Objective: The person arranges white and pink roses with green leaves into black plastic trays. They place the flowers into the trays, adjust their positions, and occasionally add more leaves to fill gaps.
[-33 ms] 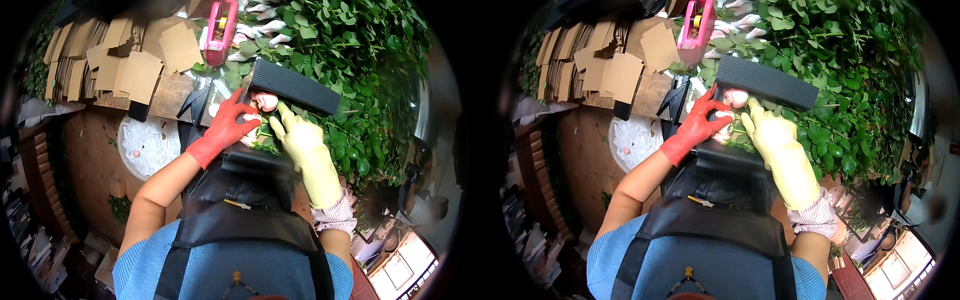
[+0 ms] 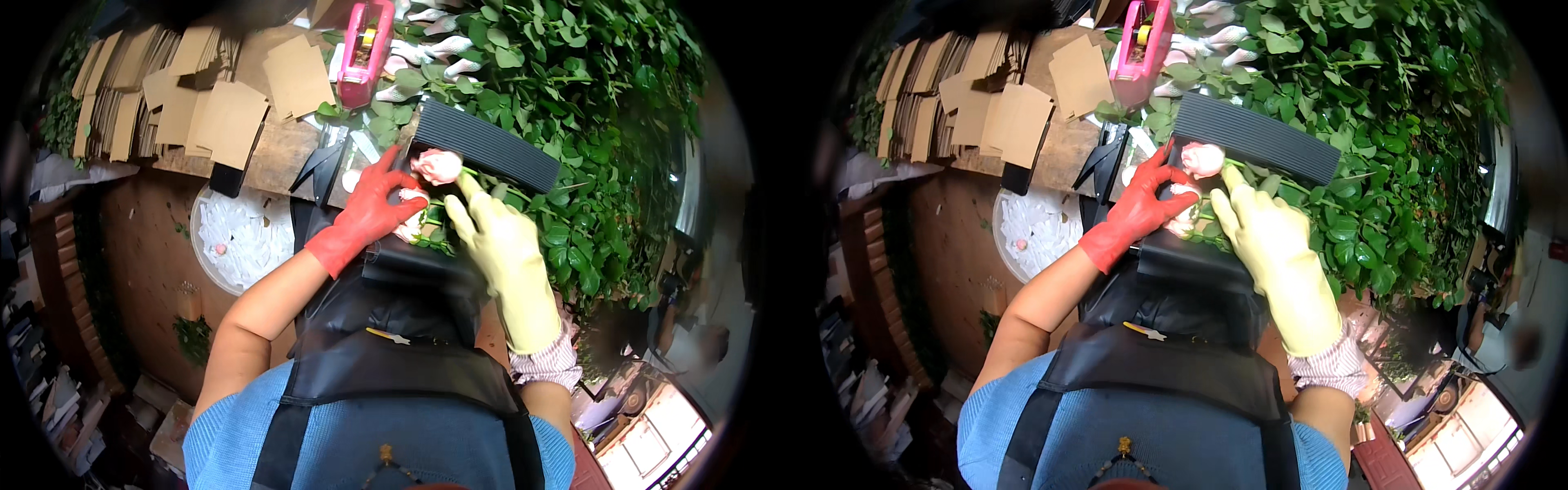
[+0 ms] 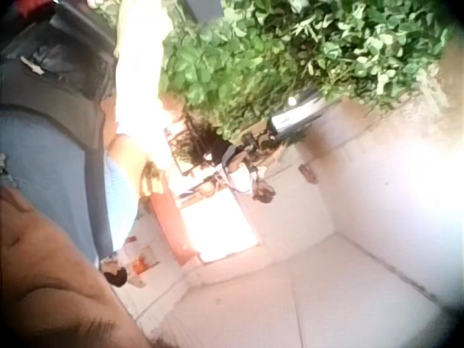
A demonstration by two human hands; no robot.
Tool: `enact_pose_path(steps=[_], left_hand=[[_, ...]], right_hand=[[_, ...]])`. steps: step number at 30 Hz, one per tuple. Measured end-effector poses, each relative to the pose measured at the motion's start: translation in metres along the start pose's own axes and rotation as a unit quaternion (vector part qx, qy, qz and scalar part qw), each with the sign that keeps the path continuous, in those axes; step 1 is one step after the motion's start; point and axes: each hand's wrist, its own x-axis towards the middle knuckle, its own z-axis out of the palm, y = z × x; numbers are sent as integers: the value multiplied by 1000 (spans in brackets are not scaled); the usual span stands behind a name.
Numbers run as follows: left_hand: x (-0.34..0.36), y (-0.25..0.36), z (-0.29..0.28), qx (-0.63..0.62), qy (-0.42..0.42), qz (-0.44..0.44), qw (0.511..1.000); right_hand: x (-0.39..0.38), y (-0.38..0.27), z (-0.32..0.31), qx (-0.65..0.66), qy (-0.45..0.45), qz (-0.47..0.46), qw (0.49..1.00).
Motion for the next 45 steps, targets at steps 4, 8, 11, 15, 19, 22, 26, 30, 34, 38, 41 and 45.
enact_pose_path(steps=[4, 8, 11, 15, 19, 22, 26, 30, 34, 38, 41, 45], left_hand=[[-3, 9, -1, 15, -14, -24, 1000], [-3, -6, 6, -46, 50, -10, 998], [-2, 9, 2, -43, 43, -26, 998], [5, 18, -6, -1, -29, -74, 997], [16, 12, 5, -25, 12, -61, 998], [17, 11, 9, 13, 67, -30, 997], [16, 14, 6, -23, 56, -40, 997], [17, 16, 9, -35, 57, -19, 998], [16, 17, 5, -47, 51, -14, 997], [20, 3, 10, -60, 48, -15, 997], [17, 7, 8, -64, 49, -18, 997], [13, 21, 3, -46, 45, -47, 997]], right_hand=[[24, -2, -19, 67, -124, 99, 985], [37, 7, -4, 253, -135, 120, 950], [34, 8, 1, 328, -121, 152, 924], [29, 9, 23, 105, -36, 26, 994], [23, 2, 11, 58, -87, 23, 994], [19, -12, -37, 18, -76, 23, 997], [35, -8, -44, 7, -78, 110, 991], [51, -6, -1, -25, -60, 95, 993], [16, 6, -16, 222, 110, 75, 966], [-10, -8, -47, 443, 65, 289, 846], [-1, -6, -45, 366, -8, 200, 909], [48, 0, -8, 7, -127, 82, 989]])
